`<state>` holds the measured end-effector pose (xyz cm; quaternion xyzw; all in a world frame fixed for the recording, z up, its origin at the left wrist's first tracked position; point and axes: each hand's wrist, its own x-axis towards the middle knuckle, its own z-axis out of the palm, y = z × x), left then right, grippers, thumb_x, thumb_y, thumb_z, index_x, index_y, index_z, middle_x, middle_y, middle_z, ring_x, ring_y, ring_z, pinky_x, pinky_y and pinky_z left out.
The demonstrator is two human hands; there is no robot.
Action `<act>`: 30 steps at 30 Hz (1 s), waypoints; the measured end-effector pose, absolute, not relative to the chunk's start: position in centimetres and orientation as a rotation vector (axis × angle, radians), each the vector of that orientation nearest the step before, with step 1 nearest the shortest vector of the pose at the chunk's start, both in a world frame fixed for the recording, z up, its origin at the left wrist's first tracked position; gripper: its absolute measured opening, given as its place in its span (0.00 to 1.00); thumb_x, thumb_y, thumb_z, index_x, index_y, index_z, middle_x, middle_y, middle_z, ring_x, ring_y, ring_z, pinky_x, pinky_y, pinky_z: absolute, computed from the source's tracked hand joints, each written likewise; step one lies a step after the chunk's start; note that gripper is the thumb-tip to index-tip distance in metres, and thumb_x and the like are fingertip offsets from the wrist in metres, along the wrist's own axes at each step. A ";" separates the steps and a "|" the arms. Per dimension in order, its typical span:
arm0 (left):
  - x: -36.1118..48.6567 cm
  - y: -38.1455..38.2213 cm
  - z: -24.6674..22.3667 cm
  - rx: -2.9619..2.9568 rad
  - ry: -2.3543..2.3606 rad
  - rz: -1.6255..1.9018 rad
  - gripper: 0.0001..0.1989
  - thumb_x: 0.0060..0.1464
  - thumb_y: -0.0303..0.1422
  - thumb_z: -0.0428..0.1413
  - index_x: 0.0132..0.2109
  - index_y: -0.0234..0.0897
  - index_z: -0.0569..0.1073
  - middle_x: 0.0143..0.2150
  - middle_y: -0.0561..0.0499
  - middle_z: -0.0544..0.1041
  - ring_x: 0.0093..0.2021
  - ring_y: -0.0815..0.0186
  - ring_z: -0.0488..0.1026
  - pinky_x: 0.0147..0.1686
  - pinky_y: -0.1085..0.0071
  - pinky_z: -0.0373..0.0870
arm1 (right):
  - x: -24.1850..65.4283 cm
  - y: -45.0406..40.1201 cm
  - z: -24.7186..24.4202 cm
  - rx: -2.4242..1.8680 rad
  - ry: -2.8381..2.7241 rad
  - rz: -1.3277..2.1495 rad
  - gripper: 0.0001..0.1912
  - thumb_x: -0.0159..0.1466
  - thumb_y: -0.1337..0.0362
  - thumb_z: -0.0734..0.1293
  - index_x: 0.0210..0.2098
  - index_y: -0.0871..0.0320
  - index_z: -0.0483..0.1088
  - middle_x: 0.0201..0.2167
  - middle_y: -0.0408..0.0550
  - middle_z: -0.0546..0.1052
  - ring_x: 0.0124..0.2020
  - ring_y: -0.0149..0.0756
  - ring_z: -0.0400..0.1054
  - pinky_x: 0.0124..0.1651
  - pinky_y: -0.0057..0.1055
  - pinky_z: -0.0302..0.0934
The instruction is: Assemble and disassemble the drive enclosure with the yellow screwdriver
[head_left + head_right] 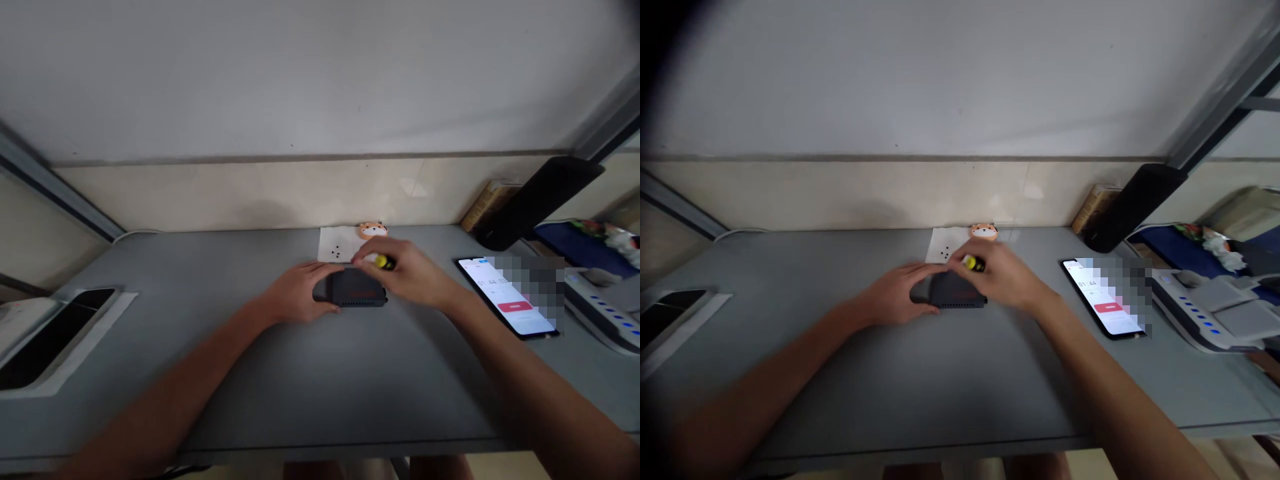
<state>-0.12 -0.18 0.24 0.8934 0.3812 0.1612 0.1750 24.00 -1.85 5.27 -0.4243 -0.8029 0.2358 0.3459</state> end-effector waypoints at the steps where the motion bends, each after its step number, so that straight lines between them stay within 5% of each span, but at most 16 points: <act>1: -0.1 -0.3 0.3 2.548 1.064 0.461 0.34 0.54 0.44 0.67 0.65 0.45 0.69 0.61 0.44 0.77 0.60 0.49 0.74 0.60 0.54 0.71 | 24.0 -1.5 5.4 -1.051 -1.895 0.565 0.14 0.69 0.51 0.66 0.35 0.51 0.78 0.37 0.47 0.82 0.40 0.41 0.75 0.43 0.37 0.66; 4: -0.2 -0.5 0.2 2.596 1.027 0.476 0.31 0.56 0.43 0.65 0.64 0.43 0.69 0.61 0.43 0.77 0.59 0.50 0.75 0.59 0.55 0.71 | 24.4 0.0 5.1 -1.018 -1.307 0.450 0.24 0.70 0.43 0.59 0.33 0.51 0.76 0.30 0.47 0.77 0.33 0.37 0.72 0.34 0.34 0.64; 8: -0.2 -0.6 0.1 2.629 1.025 0.487 0.28 0.58 0.45 0.62 0.62 0.40 0.70 0.55 0.42 0.80 0.55 0.51 0.77 0.59 0.54 0.71 | 25.1 1.7 2.7 -1.155 -0.926 0.684 0.35 0.64 0.29 0.57 0.26 0.53 0.71 0.14 0.39 0.62 0.16 0.30 0.54 0.19 0.31 0.48; 13: -0.1 -0.5 -0.1 2.620 1.080 0.481 0.27 0.57 0.49 0.62 0.58 0.39 0.72 0.53 0.44 0.81 0.53 0.51 0.78 0.56 0.55 0.73 | 25.0 1.7 0.1 -1.204 -1.027 0.844 0.38 0.55 0.24 0.61 0.28 0.55 0.73 0.18 0.42 0.69 0.19 0.30 0.59 0.23 0.31 0.54; 25: -0.3 -0.5 0.1 2.659 0.991 0.642 0.18 0.66 0.43 0.47 0.50 0.37 0.76 0.47 0.44 0.83 0.47 0.56 0.80 0.50 0.59 0.75 | 24.7 1.4 -0.1 -1.263 -1.218 0.886 0.38 0.55 0.24 0.61 0.30 0.55 0.74 0.19 0.42 0.71 0.21 0.31 0.61 0.28 0.33 0.55; 30: 0.2 -0.5 0.2 2.492 1.102 0.734 0.21 0.68 0.43 0.41 0.34 0.38 0.72 0.30 0.49 0.78 0.32 0.62 0.75 0.36 0.66 0.70 | 25.0 1.6 0.0 -1.198 -1.038 0.982 0.36 0.54 0.25 0.65 0.29 0.55 0.74 0.19 0.42 0.70 0.21 0.30 0.59 0.26 0.32 0.53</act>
